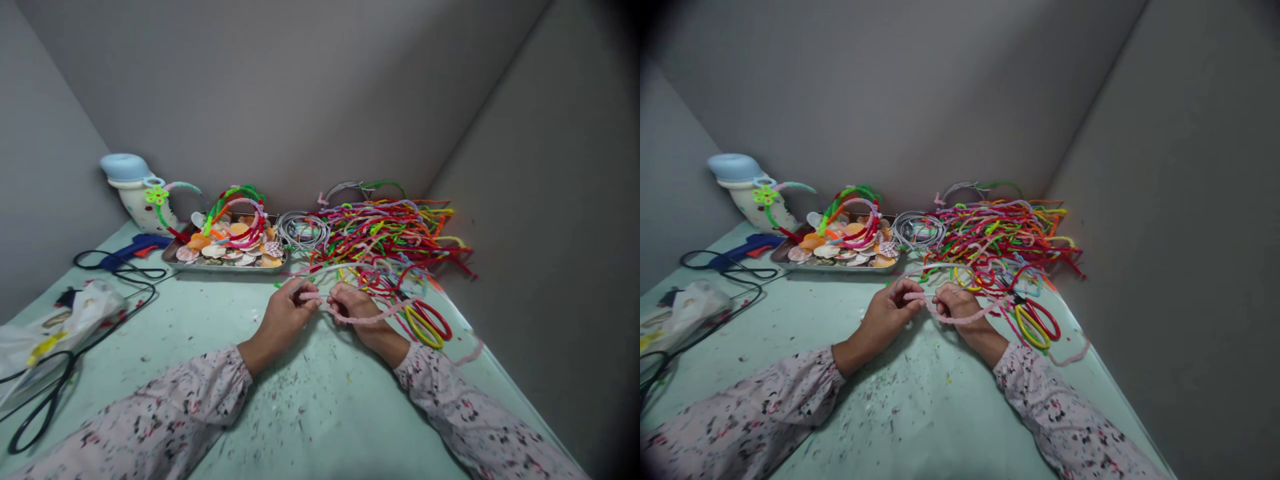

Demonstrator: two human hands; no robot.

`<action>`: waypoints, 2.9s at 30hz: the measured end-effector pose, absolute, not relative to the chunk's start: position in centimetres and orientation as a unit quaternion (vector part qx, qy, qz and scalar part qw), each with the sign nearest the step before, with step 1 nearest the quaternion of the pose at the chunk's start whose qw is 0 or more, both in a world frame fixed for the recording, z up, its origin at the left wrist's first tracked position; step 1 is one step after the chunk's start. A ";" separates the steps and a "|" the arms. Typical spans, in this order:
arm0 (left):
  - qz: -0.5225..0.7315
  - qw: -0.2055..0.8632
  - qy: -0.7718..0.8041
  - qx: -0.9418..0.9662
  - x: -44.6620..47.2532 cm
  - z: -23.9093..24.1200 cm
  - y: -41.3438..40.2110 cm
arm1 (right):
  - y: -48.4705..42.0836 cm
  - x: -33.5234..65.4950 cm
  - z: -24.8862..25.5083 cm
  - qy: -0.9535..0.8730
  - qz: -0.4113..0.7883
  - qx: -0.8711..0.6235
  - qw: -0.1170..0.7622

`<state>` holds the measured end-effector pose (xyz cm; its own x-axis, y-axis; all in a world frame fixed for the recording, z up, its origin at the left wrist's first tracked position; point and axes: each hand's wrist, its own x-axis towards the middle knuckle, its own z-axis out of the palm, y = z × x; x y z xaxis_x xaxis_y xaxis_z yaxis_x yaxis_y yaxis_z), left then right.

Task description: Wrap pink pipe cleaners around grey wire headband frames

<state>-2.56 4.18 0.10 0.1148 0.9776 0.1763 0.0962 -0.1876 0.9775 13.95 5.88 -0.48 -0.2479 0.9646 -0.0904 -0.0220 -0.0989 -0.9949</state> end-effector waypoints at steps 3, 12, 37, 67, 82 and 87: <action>0.486 0.445 0.458 0.597 -2.6 0.2 4.2 | 5.6 13.9 0.1 -0.544 0.570 -0.460 0.410; 0.496 0.465 0.448 0.581 -2.6 0.3 4.0 | 5.3 13.9 0.4 -0.544 0.571 -0.468 0.397; 0.494 0.450 0.467 0.579 -2.6 0.4 4.0 | 5.5 14.2 -0.3 -0.553 0.585 -0.435 0.403; 0.489 0.489 0.472 0.547 -2.3 1.6 3.3 | 4.9 13.9 0.2 -0.562 0.586 -0.427 0.399; 0.487 0.452 0.469 0.582 -2.3 0.5 3.7 | 5.1 14.1 0.0 -0.562 0.581 -0.425 0.406; 0.480 0.441 0.486 0.582 -2.3 0.7 3.7 | 4.9 14.0 0.0 -0.574 0.561 -0.446 0.397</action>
<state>-2.34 3.68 0.66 0.0658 0.9893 0.1305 0.1429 -0.1387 0.9800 14.05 4.94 -0.02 -0.2878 0.9567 -0.0443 0.0669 -0.0261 -0.9974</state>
